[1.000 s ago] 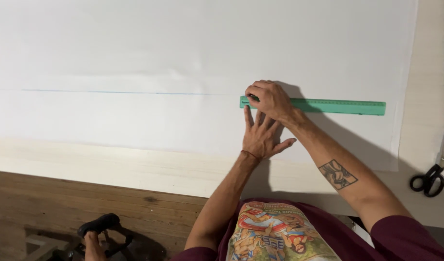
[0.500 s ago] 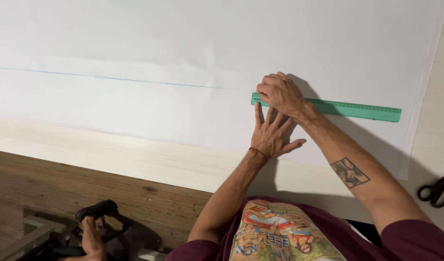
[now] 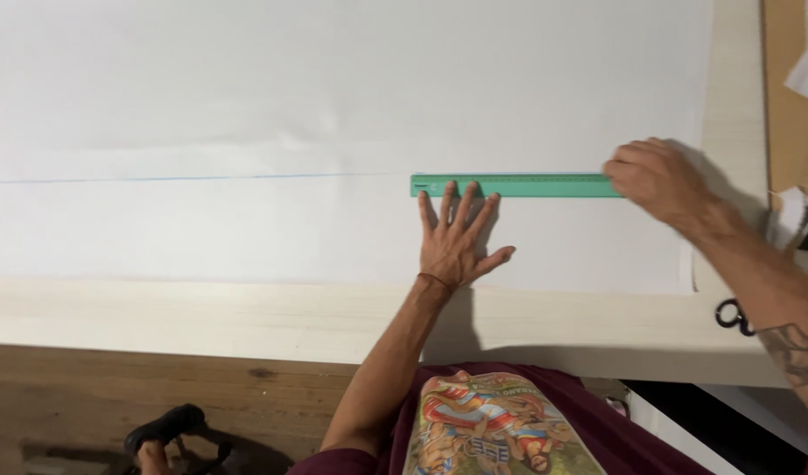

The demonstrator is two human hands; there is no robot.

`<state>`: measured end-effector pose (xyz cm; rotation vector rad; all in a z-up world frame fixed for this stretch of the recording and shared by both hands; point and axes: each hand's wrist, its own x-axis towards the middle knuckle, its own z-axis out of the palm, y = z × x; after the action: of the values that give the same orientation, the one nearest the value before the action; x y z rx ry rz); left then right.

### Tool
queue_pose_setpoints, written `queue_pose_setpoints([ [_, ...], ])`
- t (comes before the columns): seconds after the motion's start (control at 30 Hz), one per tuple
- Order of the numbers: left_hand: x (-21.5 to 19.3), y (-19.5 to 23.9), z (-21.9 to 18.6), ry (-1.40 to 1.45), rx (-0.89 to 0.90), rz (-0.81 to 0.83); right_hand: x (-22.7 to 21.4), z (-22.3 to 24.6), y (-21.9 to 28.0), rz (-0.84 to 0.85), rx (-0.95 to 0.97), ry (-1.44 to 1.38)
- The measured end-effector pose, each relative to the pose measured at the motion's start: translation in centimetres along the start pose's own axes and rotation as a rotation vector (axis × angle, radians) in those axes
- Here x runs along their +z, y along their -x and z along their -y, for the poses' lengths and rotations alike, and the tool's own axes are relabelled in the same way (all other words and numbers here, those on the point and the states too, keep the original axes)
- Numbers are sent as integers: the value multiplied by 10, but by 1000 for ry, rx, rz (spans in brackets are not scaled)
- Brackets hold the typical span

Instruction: Marking a straight line across a large sheet of white leather using a ruler and chalk

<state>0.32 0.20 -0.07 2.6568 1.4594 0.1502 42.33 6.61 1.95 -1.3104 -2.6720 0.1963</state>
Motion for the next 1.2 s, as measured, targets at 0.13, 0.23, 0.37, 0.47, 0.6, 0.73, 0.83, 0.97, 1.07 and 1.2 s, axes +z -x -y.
queue_pose_setpoints([
  [0.13, -4, -1, -2, 59, -8, -57, -48, -33, 57, 442, 205, 367],
  [0.23, -5, -1, -1, 68, -1, -109, -37, -85, 138, 451, 332, 443],
  [0.37, -8, 0, -1, 96, -4, -146, -36, -91, 186, 23, 497, 410],
  [0.47, -4, 2, 1, 96, 9, -159, -60, -53, 178, -189, 592, 231],
  [0.6, -11, 25, -4, 93, -18, -83, -67, -7, 170, -315, 560, 108],
  [0.73, -18, 75, -2, 119, -18, -184, -57, 50, 154, -368, 656, -155],
  [0.83, -20, 114, 10, 110, -34, -175, -30, 81, 143, -430, 642, -240],
  [0.97, -8, 154, 29, 41, -69, -207, 4, 125, 104, -448, 668, -535],
  [1.07, -4, 167, 34, 35, -112, -158, 20, 156, 75, -370, 516, -472],
  [1.2, 2, 179, 37, 31, -197, -170, 33, 197, 40, -284, 442, -609],
])
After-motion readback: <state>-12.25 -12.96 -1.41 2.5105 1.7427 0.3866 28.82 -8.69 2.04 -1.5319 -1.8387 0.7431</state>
